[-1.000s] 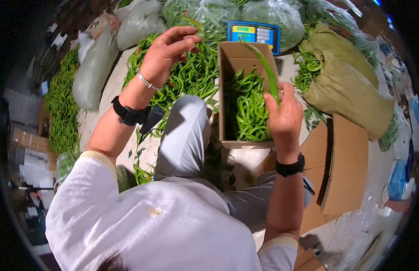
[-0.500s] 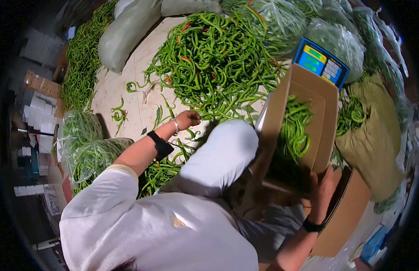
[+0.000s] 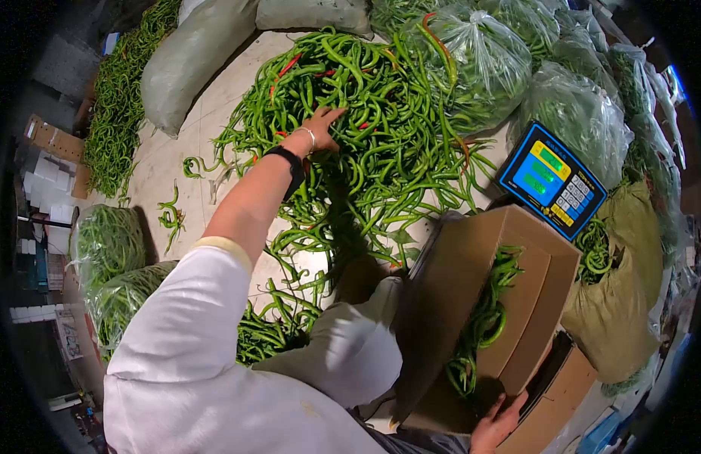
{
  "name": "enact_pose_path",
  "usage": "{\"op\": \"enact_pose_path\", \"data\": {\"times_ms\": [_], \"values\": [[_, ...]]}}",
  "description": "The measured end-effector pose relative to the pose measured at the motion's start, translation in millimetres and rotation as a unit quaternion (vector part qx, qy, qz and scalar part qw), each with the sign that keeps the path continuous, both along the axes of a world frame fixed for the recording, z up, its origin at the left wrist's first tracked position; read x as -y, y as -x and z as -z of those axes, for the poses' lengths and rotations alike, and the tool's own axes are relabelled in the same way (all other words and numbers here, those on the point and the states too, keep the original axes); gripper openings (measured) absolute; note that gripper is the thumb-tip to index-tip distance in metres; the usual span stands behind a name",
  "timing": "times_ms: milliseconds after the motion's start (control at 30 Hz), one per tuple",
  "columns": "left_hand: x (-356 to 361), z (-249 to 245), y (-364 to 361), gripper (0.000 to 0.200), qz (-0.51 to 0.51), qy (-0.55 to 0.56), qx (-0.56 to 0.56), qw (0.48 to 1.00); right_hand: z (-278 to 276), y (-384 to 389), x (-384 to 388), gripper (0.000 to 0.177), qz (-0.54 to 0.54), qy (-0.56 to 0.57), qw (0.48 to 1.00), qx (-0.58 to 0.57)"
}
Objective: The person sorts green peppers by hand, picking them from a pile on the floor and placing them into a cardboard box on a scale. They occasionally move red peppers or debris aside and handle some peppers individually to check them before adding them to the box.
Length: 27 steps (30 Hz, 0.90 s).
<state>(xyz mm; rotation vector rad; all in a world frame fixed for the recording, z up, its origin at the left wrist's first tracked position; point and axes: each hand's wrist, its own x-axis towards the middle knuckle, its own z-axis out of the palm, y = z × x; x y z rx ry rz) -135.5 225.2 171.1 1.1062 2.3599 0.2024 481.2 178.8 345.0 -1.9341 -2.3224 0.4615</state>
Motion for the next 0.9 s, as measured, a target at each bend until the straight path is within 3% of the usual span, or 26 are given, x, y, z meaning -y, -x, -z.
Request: {"op": "enact_pose_path", "data": {"times_ms": [100, 133, 167, 267, 300, 367, 433, 533, 633, 700, 767, 800, 867, 900], "values": [[-21, 4, -20, 0.095, -0.062, 0.058, -0.055, 0.995, -23, 18, -8, 0.044, 0.035, 0.098, 0.995, 0.002], [-25, 39, -14, 0.092, -0.087, 0.02, -0.076, 0.993, -23, 18, -8, 0.053, 0.057, 0.155, 0.986, 0.03], [-18, 22, -37, 0.084, -0.099, -0.009, -0.103, 0.99, -22, 17, -8, 0.053, 0.057, 0.159, 0.985, 0.035], [-4, 47, -57, 0.069, -0.123, -0.161, -0.153, 0.967, -17, 13, -8, 0.053, 0.031, 0.119, 0.992, 0.029], [7, 55, -66, 0.069, -0.125, -0.158, -0.152, 0.968, -14, 8, -6, 0.053, 0.025, 0.106, 0.993, 0.037], [34, 70, -85, 0.066, -0.027, -0.155, -0.117, 0.981, -13, 8, -6, 0.054, 0.016, 0.091, 0.995, 0.039], [66, 73, -113, 0.064, 0.024, -0.172, -0.098, 0.98, -17, 13, -6, 0.057, 0.043, 0.112, 0.993, 0.004], [98, 74, -141, 0.062, 0.065, -0.173, -0.117, 0.976, -8, -3, -3, 0.06, 0.04, 0.101, 0.993, 0.039], [111, 81, -150, 0.057, 0.187, -0.068, -0.071, 0.977, 0, -15, -3, 0.062, 0.013, 0.086, 0.996, 0.036], [109, 42, -158, 0.058, 0.247, 0.039, -0.077, 0.965, -1, -12, -3, 0.063, 0.014, 0.088, 0.995, 0.033], [100, 40, -146, 0.047, 0.181, -0.006, -0.048, 0.982, -4, -8, -4, 0.063, 0.022, 0.089, 0.995, 0.033], [91, 33, -132, 0.039, 0.143, -0.093, -0.026, 0.985, -5, -5, -3, 0.061, 0.025, 0.087, 0.995, 0.046], [64, -6, -101, 0.036, 0.062, -0.186, -0.097, 0.976, -3, -5, -4, 0.059, 0.026, 0.09, 0.994, 0.062], [46, -20, -77, 0.04, 0.055, -0.173, -0.18, 0.967, 1, -11, -5, 0.054, 0.018, 0.095, 0.995, 0.008]]}}
